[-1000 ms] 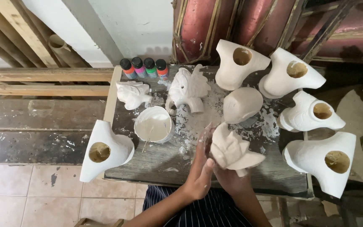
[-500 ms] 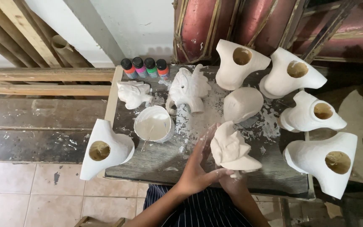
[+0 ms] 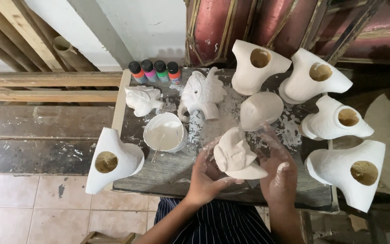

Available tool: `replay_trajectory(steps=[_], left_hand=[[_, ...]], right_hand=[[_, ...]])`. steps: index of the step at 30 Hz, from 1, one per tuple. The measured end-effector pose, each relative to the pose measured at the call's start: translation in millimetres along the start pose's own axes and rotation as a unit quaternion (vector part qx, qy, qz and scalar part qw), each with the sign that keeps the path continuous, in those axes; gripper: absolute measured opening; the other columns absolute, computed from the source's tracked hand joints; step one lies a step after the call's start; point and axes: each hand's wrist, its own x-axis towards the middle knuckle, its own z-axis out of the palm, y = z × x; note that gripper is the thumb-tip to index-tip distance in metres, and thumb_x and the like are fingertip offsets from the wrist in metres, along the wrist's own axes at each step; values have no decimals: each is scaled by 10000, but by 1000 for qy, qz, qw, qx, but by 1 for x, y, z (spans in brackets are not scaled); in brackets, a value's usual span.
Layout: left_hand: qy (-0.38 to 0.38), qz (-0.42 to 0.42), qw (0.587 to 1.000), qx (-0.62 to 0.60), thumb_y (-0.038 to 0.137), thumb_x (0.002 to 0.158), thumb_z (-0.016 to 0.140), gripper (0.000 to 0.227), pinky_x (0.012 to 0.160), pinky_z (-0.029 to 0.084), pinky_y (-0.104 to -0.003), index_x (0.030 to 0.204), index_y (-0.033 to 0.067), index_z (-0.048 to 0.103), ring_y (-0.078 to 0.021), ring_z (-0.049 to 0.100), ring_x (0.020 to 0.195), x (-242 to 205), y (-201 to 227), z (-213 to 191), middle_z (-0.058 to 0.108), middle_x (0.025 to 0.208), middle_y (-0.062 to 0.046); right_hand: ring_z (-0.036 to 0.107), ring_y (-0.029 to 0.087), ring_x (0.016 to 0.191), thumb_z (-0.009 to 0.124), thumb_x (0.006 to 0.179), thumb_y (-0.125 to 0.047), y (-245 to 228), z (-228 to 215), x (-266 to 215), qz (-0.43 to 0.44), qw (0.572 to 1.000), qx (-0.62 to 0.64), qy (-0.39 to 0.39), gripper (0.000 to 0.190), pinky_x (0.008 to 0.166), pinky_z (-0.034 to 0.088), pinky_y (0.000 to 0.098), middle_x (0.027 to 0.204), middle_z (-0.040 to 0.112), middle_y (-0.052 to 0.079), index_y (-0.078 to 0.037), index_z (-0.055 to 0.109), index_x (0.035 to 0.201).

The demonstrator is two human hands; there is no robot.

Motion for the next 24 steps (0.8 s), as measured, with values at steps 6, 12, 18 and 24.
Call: replay_trajectory(steps=[6,12,18,24], left_hand=[[14,-58,998,7,-28,692,873,971,794,651,-326,1507,1,345,-294,680,1131,-2,2,-4,617,1349,-246],[-5,-16,1000,12,-2,691,882,994,895,631,-347,1512,-31,324,-311,626,1212,1,6,-5,566,1396,-247],[-22,16,999,-33,-31,728,858,905,1147,496,-459,1484,-29,362,-344,473,1402,1,6,-6,467,1496,-232],[-9,-2,999,-42,-92,687,862,974,1091,538,-503,1502,-16,334,-355,459,1409,-1,1,-10,461,1500,-241]], right_hand=[[502,354,1492,639,989,-235,-10,-4,10,-42,993,-107,16,245,1294,370,549,1495,567,218,-66,676,1163],[503,321,1475,684,933,-42,1,-2,11,-33,999,-9,42,270,1322,357,552,1450,599,137,-85,689,1200],[749,230,973,722,914,-58,-6,-6,5,35,984,-143,100,80,953,631,364,992,762,111,-39,732,991],[497,320,1479,658,946,-20,-19,-6,6,-46,975,-209,64,76,1219,479,477,1324,629,123,-68,697,991]])
